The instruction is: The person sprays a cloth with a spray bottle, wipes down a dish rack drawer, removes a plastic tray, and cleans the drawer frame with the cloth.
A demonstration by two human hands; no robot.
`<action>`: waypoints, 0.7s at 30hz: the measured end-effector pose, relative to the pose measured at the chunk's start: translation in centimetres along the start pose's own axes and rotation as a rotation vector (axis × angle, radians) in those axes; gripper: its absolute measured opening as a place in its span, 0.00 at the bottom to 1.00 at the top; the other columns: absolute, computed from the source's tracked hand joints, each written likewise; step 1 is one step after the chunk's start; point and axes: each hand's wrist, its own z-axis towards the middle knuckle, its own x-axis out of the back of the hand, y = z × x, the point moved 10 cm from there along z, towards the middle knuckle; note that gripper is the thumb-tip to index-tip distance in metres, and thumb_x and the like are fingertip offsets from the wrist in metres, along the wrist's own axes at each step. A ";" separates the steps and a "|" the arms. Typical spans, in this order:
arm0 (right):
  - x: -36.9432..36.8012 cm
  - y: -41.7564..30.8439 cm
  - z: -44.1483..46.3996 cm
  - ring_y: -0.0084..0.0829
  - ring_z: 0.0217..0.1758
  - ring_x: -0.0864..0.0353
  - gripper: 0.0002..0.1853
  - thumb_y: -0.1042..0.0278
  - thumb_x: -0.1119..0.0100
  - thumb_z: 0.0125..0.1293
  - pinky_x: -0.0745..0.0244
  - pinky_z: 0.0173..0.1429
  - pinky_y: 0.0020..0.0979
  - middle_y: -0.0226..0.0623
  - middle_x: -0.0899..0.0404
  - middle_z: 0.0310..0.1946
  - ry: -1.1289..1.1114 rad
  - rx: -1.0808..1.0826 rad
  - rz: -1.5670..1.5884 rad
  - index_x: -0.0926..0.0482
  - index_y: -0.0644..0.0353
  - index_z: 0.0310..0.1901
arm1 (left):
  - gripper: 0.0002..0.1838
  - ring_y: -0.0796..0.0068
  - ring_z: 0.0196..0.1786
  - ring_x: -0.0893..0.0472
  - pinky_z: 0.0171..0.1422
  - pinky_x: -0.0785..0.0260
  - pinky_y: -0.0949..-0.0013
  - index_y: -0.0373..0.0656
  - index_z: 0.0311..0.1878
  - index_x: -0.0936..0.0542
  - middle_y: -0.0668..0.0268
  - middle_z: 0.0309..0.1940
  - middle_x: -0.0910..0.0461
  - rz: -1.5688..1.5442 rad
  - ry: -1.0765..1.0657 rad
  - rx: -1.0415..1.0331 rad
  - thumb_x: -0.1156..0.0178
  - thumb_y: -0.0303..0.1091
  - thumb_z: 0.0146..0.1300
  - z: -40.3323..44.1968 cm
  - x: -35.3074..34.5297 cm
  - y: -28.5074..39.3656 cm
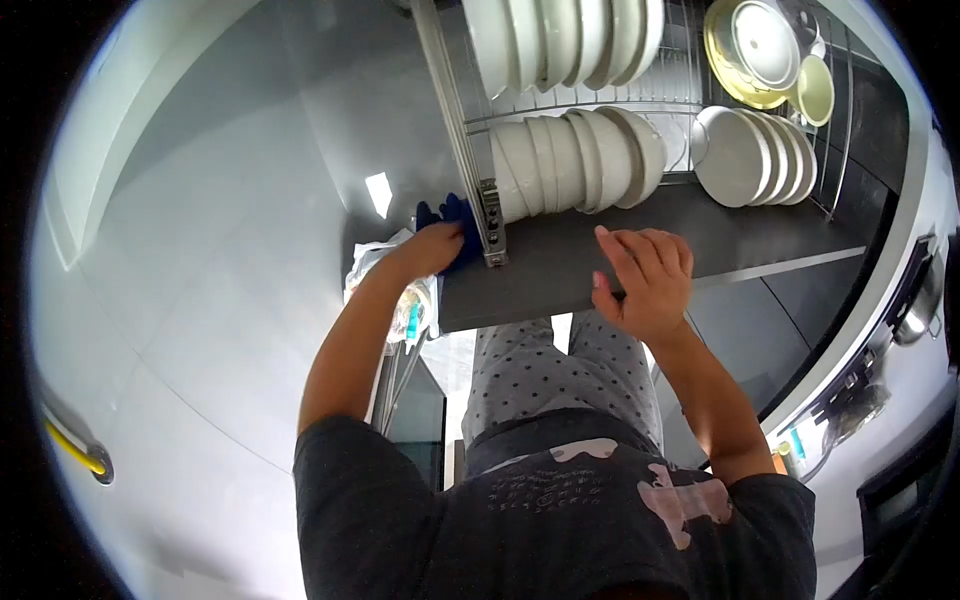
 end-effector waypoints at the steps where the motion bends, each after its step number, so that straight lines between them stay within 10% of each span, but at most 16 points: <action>1: 0.0 0.0 -0.1 0.34 0.44 0.27 0.23 0.61 0.40 0.48 0.36 0.51 0.39 0.30 0.23 0.40 0.006 0.001 0.021 0.21 0.54 0.49 | 0.20 0.46 0.54 0.26 0.59 0.34 0.58 0.34 0.55 0.28 0.44 0.49 0.24 0.020 0.045 -0.055 0.58 0.36 0.66 -2.7 1.0 1.5; 7: 2.5 0.0 -2.6 0.35 0.41 0.27 0.21 0.65 0.38 0.51 0.33 0.49 0.40 0.32 0.25 0.37 0.041 0.007 0.201 0.22 0.55 0.50 | 0.14 0.72 0.39 0.22 0.45 0.32 0.70 0.34 0.49 0.24 0.62 0.33 0.20 -0.467 0.034 0.011 0.56 0.27 0.66 -14.6 3.4 7.0; 13: 0.8 2.8 -12.7 0.39 0.38 0.24 0.16 0.71 0.39 0.51 0.30 0.44 0.40 0.39 0.22 0.34 -0.130 -0.319 0.658 0.22 0.59 0.45 | 0.15 0.74 0.41 0.23 0.48 0.31 0.70 0.31 0.52 0.26 0.67 0.39 0.20 -0.935 0.367 -0.091 0.55 0.26 0.65 -14.3 5.9 14.5; 15: -1.6 5.7 -16.4 0.41 0.39 0.23 0.14 0.72 0.39 0.52 0.29 0.45 0.40 0.43 0.22 0.35 -0.130 -0.448 0.609 0.22 0.61 0.43 | 0.19 0.52 0.48 0.24 0.56 0.33 0.60 0.31 0.56 0.30 0.50 0.45 0.23 -0.103 0.376 -0.132 0.57 0.34 0.68 -10.7 5.0 18.9; 16: -2.1 6.3 -17.1 0.41 0.39 0.23 0.14 0.72 0.39 0.52 0.29 0.45 0.40 0.43 0.22 0.35 -0.127 -0.453 0.618 0.22 0.61 0.43 | 0.22 0.46 0.56 0.28 0.60 0.35 0.59 0.32 0.59 0.33 0.43 0.52 0.27 -0.063 0.019 -0.118 0.58 0.40 0.71 -6.8 1.6 20.0; 21: -13.2 11.7 -25.9 0.41 0.49 0.23 0.16 0.60 0.48 0.66 0.29 0.50 0.40 0.45 0.22 0.41 -0.511 -1.192 1.009 0.23 0.63 0.46 | 0.28 0.44 0.62 0.32 0.68 0.42 0.58 0.32 0.63 0.36 0.41 0.59 0.32 0.077 -0.089 -0.042 0.66 0.47 0.72 0.1 -3.4 19.7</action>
